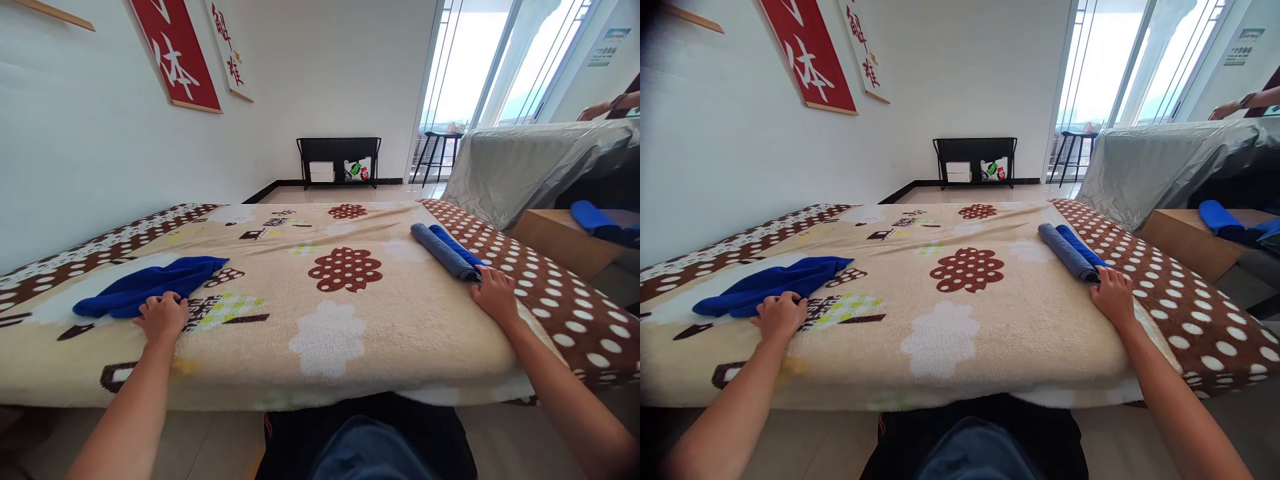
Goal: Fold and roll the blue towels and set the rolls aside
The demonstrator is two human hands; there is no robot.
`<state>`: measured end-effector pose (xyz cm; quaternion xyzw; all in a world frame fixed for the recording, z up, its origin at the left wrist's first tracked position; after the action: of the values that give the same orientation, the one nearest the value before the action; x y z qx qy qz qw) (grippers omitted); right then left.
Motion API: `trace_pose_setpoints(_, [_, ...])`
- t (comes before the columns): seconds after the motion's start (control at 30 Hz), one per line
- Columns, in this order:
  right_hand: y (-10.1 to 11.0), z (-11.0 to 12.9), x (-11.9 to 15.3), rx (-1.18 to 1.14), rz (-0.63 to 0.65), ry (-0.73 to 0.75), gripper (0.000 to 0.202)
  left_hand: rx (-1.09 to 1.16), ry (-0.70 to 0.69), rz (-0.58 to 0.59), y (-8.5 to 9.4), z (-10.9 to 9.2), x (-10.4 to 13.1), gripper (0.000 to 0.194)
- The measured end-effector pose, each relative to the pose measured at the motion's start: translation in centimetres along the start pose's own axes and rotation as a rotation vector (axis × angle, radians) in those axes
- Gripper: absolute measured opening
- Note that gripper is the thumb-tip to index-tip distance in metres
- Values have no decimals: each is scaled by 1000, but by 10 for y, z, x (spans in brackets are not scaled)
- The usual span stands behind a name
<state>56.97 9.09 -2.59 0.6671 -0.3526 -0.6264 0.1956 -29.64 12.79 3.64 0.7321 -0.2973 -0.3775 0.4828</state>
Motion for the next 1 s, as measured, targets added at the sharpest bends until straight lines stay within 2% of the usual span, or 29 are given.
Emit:
trace_pose_setpoints(0.13, [-3,-2,0,-6,3,-16,53,-3,-11,-30,-1,-2,7,40])
trace_pose_setpoints(0.23, [-6,-3,0,-16,18,-20,52,2,-19,-96,2,-6,14,43])
trace_pose_setpoints(0.3, [-7,-4,0,-19,28,-27,51,8,1,-133,5,-8,16,56])
trace_pose_setpoints(0.4, [-8,-5,1,-23,32,-43,51,-1,29,-36,5,-8,12,73])
trace_pose_setpoints(0.47, [-8,-6,1,-28,28,-54,51,-20,25,58,3,-7,7,71])
trace_pose_setpoints(0.57, [-8,-6,2,-32,23,-63,51,-41,29,85,1,-4,3,71])
trace_pose_setpoints(0.83, [-9,-8,1,-41,31,-85,49,-70,4,15,-2,-2,10,71])
trace_pose_setpoints(0.93, [-7,-6,1,-68,40,-102,48,-71,-42,-49,3,-7,16,66])
trace_pose_setpoints(1.0, [-4,-4,1,-88,47,-106,47,-18,-61,-45,9,-12,23,58])
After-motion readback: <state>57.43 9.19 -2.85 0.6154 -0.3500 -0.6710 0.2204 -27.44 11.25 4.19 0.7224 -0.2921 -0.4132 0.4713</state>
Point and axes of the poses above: each hand's wrist, its own x-axis away from the middle knuckle, its own y-axis out of the back of the hand, z = x × y, the point moved 3 cm from there along -x, towards the middle knuckle, and after that the axes turned 2 degrees about z, right-handed, at the moved point
